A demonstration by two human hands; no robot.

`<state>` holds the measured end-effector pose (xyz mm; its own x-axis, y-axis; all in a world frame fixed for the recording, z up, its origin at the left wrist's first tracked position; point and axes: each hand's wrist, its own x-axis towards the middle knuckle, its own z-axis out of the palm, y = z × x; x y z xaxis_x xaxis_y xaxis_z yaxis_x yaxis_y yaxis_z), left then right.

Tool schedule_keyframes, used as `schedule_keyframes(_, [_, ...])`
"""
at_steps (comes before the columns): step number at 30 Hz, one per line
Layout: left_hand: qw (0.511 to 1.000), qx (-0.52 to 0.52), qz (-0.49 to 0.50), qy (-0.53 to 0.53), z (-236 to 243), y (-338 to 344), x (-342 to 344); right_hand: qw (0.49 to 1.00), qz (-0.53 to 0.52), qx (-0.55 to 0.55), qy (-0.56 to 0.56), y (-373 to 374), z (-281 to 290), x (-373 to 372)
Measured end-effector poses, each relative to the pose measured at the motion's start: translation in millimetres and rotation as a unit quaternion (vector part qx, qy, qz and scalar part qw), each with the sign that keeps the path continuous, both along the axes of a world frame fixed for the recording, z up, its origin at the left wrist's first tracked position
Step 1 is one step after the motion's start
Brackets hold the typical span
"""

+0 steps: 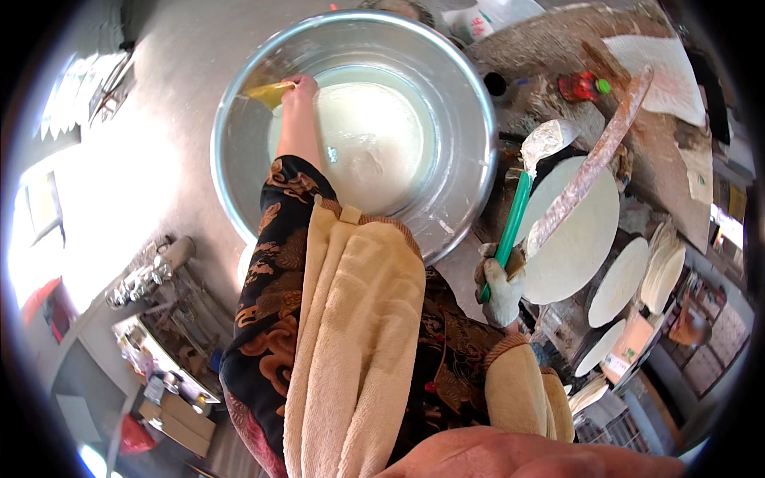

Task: The person ladles batter onto a hot griddle and spreads it into a thin circle using a wooden tool. They then flip the crepe and stack it with others. The process is repeated continuously in a commercial kitchen setting.

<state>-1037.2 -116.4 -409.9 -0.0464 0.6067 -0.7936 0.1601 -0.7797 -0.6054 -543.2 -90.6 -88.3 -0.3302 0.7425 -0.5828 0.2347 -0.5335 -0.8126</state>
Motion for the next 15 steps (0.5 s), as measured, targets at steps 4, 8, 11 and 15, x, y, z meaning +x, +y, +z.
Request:
schedule_keyframes(4, [0.986,-0.078,0.149,0.003,12.3,-64.5,27.1,0.998,0.065,-0.016,0.006,-5.1,8.2,-12.7])
schedule_keyframes(8, [0.967,-0.092,0.223,0.081,-22.4,-135.5,79.4,0.994,0.101,-0.009,0.029,-15.0,18.1,-9.2])
schedule_keyframes(11, [0.961,-0.041,0.234,0.14,5.9,-149.1,144.0,0.989,0.137,0.022,0.057,-16.7,19.4,8.4])
schedule_keyframes(15, [0.954,-0.007,0.166,0.25,37.9,-130.2,259.4,0.987,0.133,0.015,0.092,-19.3,26.8,35.1])
